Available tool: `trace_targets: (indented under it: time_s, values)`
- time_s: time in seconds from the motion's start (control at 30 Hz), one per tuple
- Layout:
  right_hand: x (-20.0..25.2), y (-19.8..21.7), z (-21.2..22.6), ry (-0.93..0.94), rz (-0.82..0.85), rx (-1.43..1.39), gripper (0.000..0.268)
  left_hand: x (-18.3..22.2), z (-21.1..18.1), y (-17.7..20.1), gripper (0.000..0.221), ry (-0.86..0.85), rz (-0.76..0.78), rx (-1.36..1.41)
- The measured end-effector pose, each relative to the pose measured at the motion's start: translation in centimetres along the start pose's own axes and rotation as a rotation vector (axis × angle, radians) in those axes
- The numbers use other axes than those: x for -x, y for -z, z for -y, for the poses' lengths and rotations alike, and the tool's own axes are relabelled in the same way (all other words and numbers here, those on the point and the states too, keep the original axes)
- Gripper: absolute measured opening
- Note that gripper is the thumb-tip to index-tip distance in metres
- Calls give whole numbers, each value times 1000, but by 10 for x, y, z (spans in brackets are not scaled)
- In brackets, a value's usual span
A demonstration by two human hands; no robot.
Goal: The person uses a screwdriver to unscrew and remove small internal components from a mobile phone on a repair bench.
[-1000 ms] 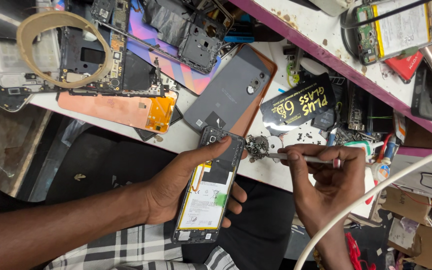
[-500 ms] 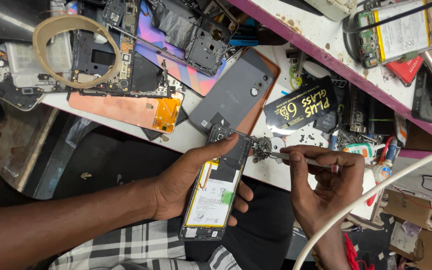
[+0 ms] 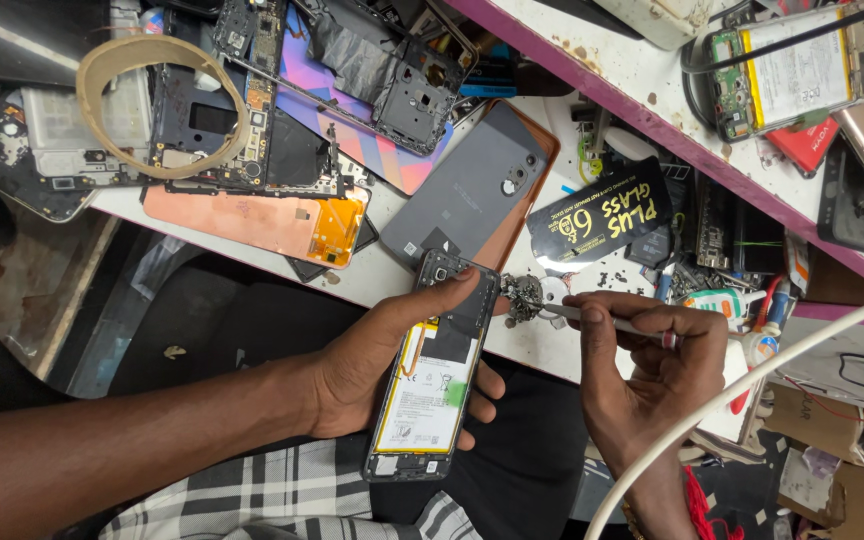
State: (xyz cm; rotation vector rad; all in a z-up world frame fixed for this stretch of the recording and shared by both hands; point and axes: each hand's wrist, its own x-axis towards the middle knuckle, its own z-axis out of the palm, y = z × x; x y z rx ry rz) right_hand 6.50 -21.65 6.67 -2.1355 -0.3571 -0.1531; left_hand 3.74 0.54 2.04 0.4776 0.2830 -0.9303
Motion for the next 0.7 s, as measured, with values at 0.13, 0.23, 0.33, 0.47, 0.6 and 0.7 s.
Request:
trace_targets:
  time_s: [0.13, 0.23, 0.33, 0.47, 0.6, 0.7]
  values:
    - [1, 1, 1, -6, 7, -1, 32, 0, -1, 1, 82, 1, 16, 2]
    - [1, 1, 1, 1, 20, 4, 31, 0, 0, 0, 82, 4, -2, -6]
    - [1, -1, 0, 21, 25, 16, 31, 0, 0, 0, 82, 9, 4, -3]
    - [1, -1, -1, 44, 26, 24, 31, -1, 1, 1, 81, 6, 10, 2]
    - [2, -1, -1, 47, 16, 55, 32, -1, 3, 1, 81, 22, 22, 14]
    - [3, -1, 1, 50, 17, 45, 32, -1, 3, 1, 81, 29, 9, 0]
